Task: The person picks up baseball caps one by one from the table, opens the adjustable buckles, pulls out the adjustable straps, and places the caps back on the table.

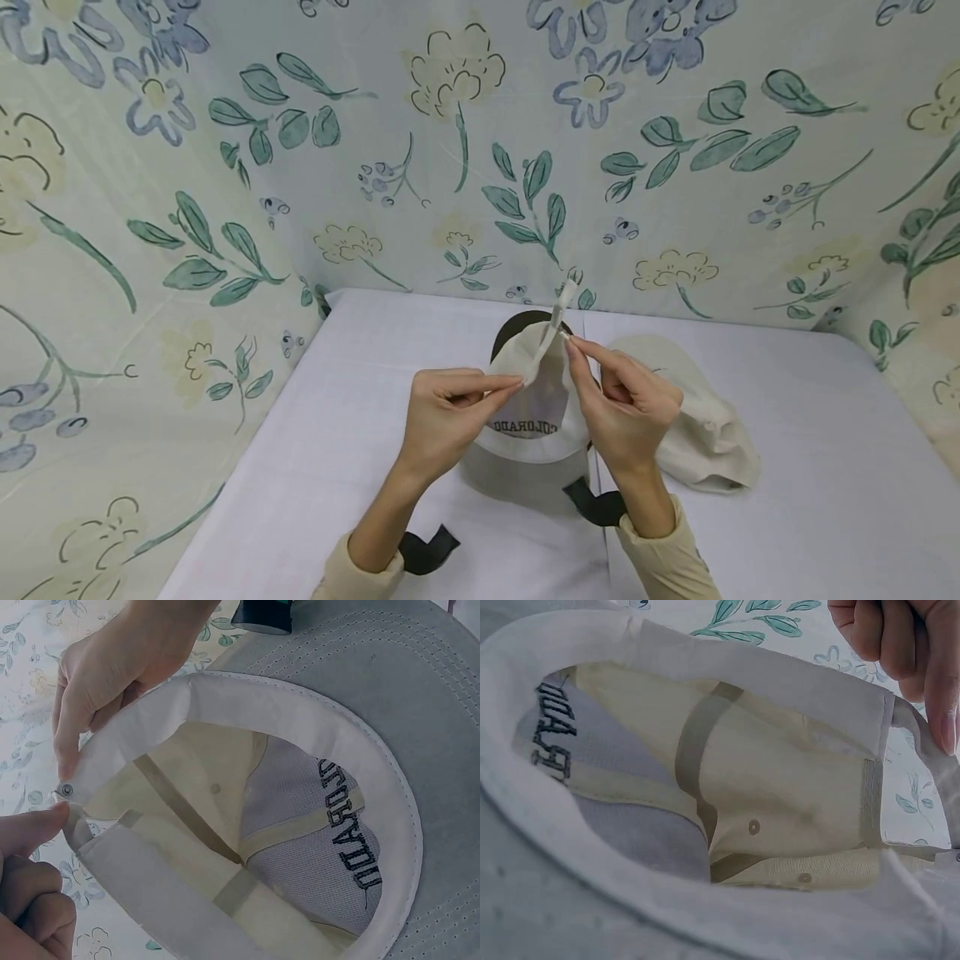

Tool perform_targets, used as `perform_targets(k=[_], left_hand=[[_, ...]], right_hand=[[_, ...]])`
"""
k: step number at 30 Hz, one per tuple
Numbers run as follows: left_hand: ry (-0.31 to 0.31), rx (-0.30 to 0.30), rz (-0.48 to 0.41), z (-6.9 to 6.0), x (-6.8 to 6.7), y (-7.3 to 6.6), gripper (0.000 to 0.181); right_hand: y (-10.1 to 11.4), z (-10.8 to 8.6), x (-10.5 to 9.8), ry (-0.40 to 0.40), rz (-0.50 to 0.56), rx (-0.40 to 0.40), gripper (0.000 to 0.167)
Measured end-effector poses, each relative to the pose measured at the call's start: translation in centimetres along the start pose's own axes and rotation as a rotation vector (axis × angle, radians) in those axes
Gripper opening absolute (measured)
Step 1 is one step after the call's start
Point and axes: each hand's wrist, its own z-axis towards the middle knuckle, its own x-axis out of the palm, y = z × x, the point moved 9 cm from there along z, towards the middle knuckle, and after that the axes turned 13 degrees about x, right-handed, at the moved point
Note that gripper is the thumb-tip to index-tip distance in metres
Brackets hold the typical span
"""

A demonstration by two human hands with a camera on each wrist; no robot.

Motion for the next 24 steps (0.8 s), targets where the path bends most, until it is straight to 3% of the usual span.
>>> perform_targets(k=[4,9,11,18,24], left_hand=[[0.046,-0.027,0.007,0.0,-0.1,0.2,0.01],[0.092,-0.059,0.015,0.1,-0.8,0.4,0.009],[0.107,-0.072,0.019,0.2,-1.1,0.5,0.009],[0.175,-0.123,0.026,0.1,-2.1,1.0,0.009],[0.21,-0.124,0.043,0.2,-2.9,1.0,0.009]], right_hand=[[-0.1,0.1,0.0,-0.002,0.008,0.006,0.005],[-0.2,0.3,0.0,-0.011,0.009,0.006,0.03],[-0.2,0.4,-0.1,-0.017,0.009,0.008,0.033],[-0.2,0.5,-0.2,-0.026,0.003,0.018,0.024],[-0.3,0.5,-0.2,-0.029,0.007,0.016,0.022]])
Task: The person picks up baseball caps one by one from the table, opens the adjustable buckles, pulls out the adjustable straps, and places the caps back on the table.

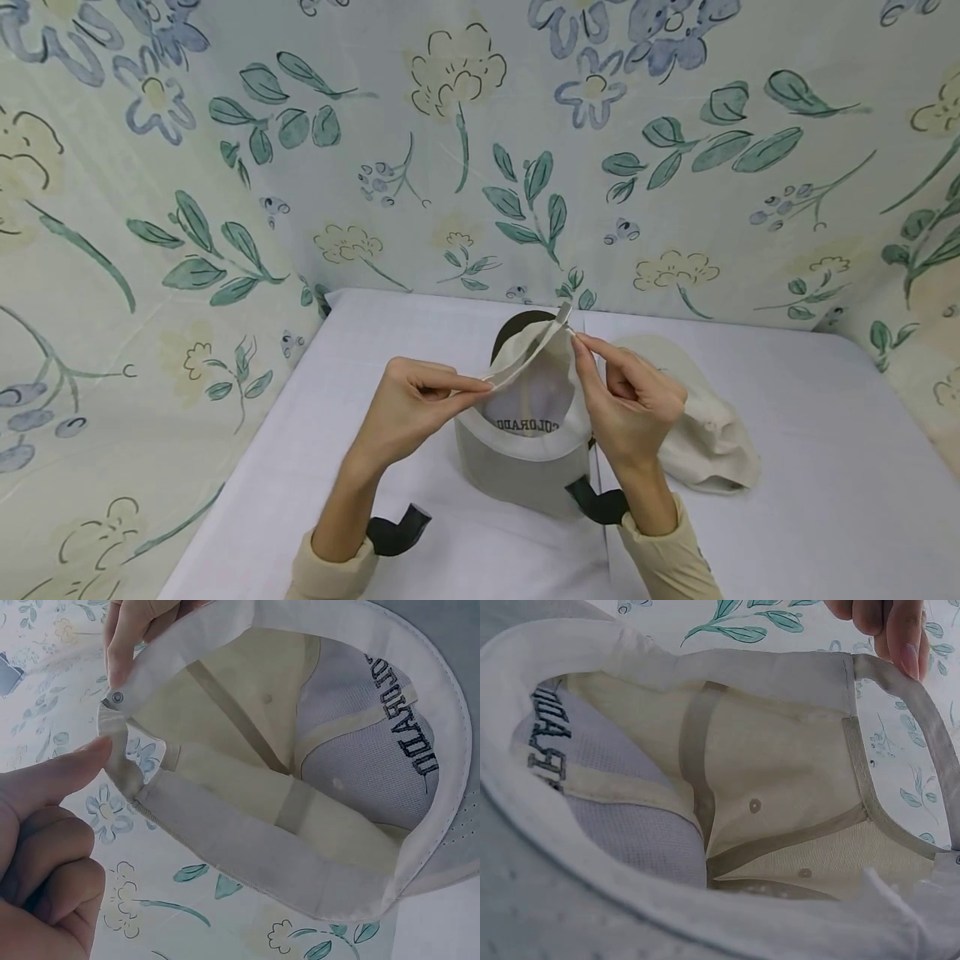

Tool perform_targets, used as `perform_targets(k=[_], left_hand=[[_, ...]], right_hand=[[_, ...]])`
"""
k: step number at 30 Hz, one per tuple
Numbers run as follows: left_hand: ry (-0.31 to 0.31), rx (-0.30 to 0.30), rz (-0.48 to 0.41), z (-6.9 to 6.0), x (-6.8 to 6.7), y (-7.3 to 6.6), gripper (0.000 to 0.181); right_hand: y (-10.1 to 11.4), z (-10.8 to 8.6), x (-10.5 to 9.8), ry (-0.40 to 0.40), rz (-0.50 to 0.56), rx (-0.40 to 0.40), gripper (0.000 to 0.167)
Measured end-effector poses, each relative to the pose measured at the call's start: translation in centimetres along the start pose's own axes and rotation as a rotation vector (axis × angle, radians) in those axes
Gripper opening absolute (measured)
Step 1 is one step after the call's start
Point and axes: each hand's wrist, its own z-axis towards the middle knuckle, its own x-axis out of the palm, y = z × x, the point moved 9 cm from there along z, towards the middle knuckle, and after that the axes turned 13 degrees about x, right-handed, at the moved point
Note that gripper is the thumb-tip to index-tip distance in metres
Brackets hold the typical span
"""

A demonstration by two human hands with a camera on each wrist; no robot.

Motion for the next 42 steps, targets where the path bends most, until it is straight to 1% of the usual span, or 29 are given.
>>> perform_targets(k=[5,9,18,21,26,31,33,37,41,42], left_hand=[[-0.007,0.009,0.02,-0.1,-0.6,0.0,0.01],[-0.006,0.019,0.018,0.0,-0.7,-0.2,0.01],[-0.003,0.018,0.03,-0.1,-1.2,-0.2,0.011],[0.022,0.03,0.027,-0.1,-1.0,-0.3,0.011],[0.094,0.066,0.018,-0.2,-0.5,-0.7,0.01],[0.15,0.054,0.0,-0.3,0.0,-0.6,0.011],[0.168,0.045,-0.013,-0.3,0.2,-0.5,0.012],[0.196,0.035,-0.035,-0.4,0.5,-0.4,0.012],[0.194,0.033,-0.054,-0.4,0.6,-0.4,0.012],[0.19,0.032,-0.06,-0.3,0.5,-0.5,0.012]], right_hand=[[-0.1,-0.1,0.0,0.003,0.0,0.007,0.017],[-0.2,-0.1,0.0,0.005,-0.002,0.02,0.012],[-0.3,-0.1,0.0,0.003,-0.015,0.028,0.012],[-0.3,-0.2,0.0,0.0,-0.018,0.024,0.011],[-0.5,-0.2,-0.1,-0.01,-0.026,0.022,0.016],[-0.5,-0.2,-0.2,0.004,-0.018,0.032,0.009],[-0.5,-0.2,0.0,0.016,-0.006,0.035,0.011],[-0.4,-0.2,0.1,0.022,0.011,0.031,0.014],[-0.2,-0.3,0.2,0.03,0.023,0.017,0.012],[-0.1,-0.3,0.2,0.036,0.028,0.011,0.009]])
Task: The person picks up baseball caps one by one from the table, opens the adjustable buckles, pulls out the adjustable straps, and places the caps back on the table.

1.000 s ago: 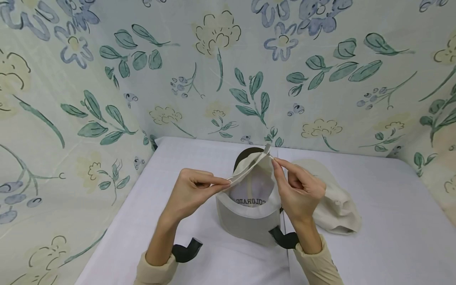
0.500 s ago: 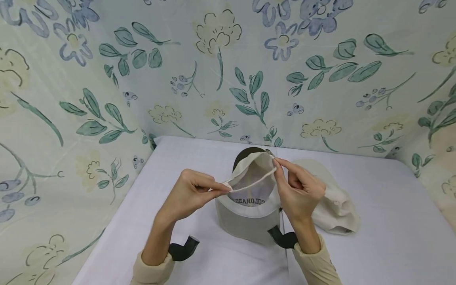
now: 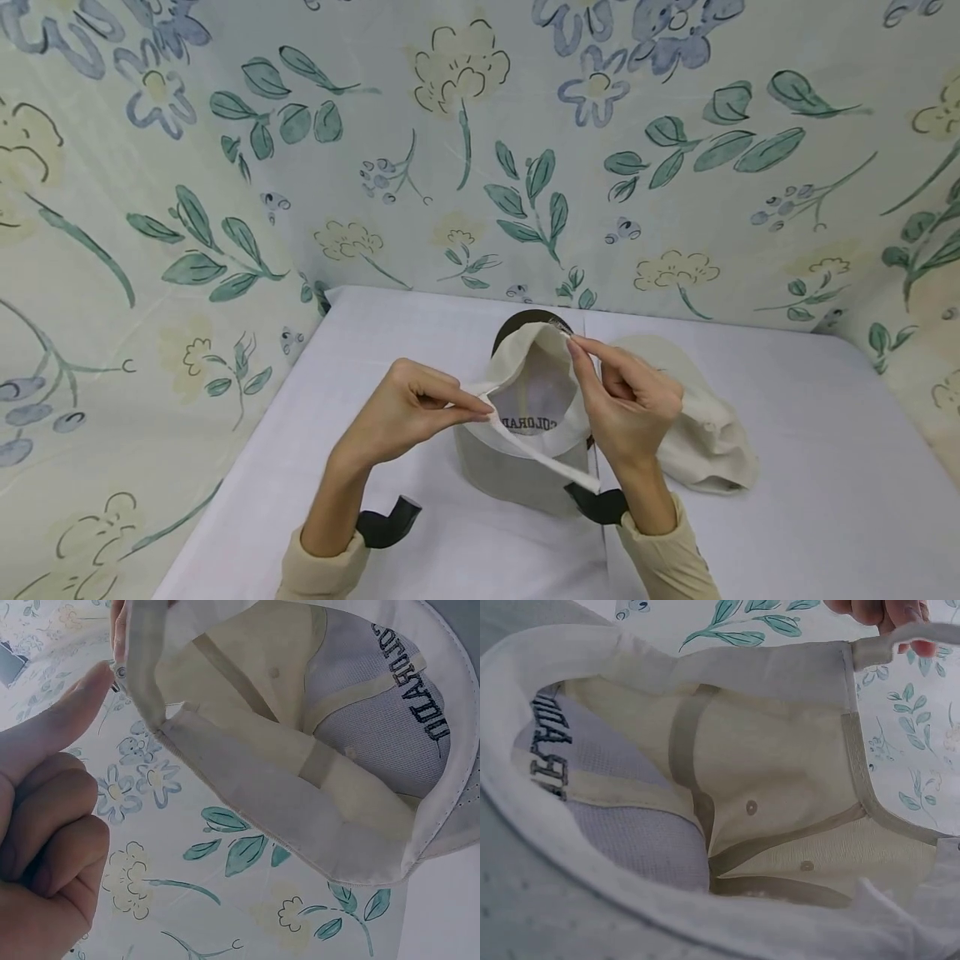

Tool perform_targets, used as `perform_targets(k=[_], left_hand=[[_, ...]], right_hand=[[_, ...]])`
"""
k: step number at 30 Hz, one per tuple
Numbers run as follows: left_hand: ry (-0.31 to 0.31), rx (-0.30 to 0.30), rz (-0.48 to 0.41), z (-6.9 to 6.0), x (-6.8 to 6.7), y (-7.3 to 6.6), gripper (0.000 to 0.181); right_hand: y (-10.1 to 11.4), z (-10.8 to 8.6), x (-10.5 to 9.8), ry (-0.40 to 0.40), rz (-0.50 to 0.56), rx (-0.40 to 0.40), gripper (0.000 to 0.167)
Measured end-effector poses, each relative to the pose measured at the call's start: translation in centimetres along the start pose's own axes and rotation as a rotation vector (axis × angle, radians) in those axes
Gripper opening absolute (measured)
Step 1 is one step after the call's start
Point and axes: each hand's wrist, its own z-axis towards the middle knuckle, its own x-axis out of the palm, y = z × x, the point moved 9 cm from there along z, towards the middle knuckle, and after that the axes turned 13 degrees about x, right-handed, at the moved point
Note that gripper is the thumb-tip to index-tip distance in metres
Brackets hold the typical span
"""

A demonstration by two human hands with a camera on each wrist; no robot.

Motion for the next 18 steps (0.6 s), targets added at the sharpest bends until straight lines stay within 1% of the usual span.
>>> perform_targets(k=[4,6,8,11,13,16,18], left_hand=[[-0.053,0.0,-0.005,0.0,-0.5,-0.1,0.011],[-0.087,-0.011,0.01,-0.1,-0.9,0.0,0.01],[-0.127,-0.035,0.038,-0.2,-1.3,0.3,0.011],[-0.189,-0.096,0.085,-0.4,-1.9,0.8,0.01],[-0.242,-0.148,0.115,-0.6,-2.5,1.2,0.009],[-0.326,-0.234,0.149,-1.0,-3.3,1.9,0.007],[-0.377,-0.27,0.158,-1.2,-3.8,2.1,0.008]], right_hand=[[0.1,-0.1,0.2,0.027,0.02,-0.015,0.006],[0.2,-0.2,0.3,0.044,0.027,-0.02,0.012],[0.3,-0.3,0.4,0.06,0.035,-0.023,0.012],[0.5,-0.3,0.5,0.084,0.046,-0.023,0.009],[0.5,-0.2,0.7,0.106,0.055,-0.02,0.007],[0.6,-0.1,0.8,0.153,0.079,-0.001,0.008],[0.6,-0.1,1.0,0.193,0.095,0.015,0.009]])
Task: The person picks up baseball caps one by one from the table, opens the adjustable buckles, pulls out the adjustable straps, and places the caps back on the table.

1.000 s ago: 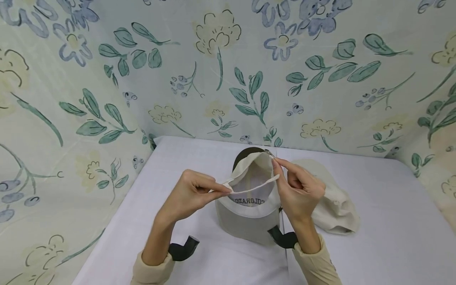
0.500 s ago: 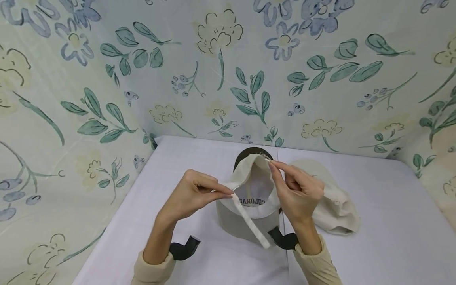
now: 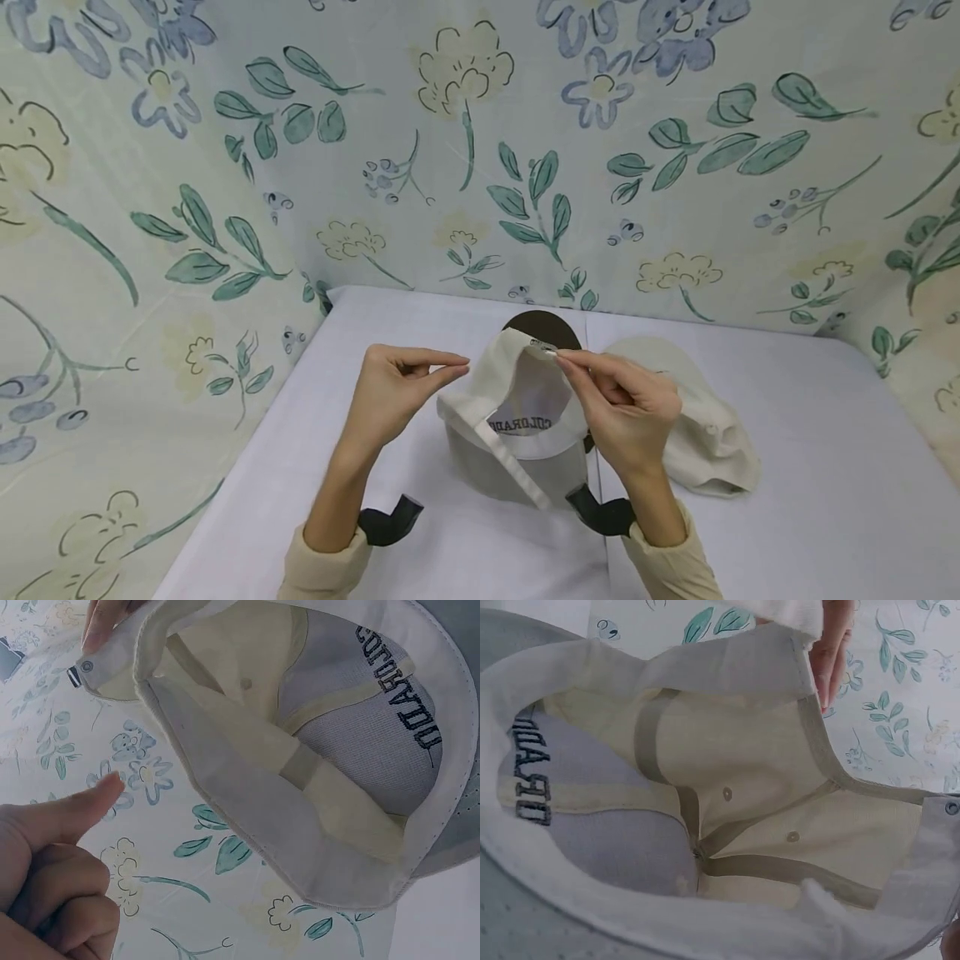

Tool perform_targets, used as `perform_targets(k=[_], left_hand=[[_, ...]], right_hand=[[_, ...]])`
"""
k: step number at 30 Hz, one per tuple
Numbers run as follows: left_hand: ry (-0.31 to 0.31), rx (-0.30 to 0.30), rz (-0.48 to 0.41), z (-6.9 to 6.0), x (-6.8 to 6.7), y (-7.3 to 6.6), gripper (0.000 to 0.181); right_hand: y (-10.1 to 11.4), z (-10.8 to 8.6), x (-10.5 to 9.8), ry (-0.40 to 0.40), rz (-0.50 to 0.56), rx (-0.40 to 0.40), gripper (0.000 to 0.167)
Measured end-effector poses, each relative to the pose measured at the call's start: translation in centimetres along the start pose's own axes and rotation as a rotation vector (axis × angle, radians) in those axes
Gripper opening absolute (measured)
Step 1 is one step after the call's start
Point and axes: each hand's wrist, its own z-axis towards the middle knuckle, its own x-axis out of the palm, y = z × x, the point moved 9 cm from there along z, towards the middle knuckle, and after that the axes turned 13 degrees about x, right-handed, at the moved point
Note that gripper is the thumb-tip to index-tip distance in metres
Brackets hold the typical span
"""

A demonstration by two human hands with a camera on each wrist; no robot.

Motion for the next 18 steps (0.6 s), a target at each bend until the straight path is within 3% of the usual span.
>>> perform_targets(k=[5,12,18], left_hand=[[-0.067,-0.026,-0.011,0.0,-0.6,0.3,0.009],[-0.099,-0.043,-0.026,0.1,-1.0,0.8,0.01],[-0.119,-0.072,-0.021,0.1,-1.2,1.4,0.011]], right_hand=[[0.0,0.1,0.2,0.098,0.063,0.035,0.007],[0.1,0.1,0.5,0.203,0.174,0.083,0.007],[0.5,0.0,0.8,0.278,0.222,0.074,0.007]])
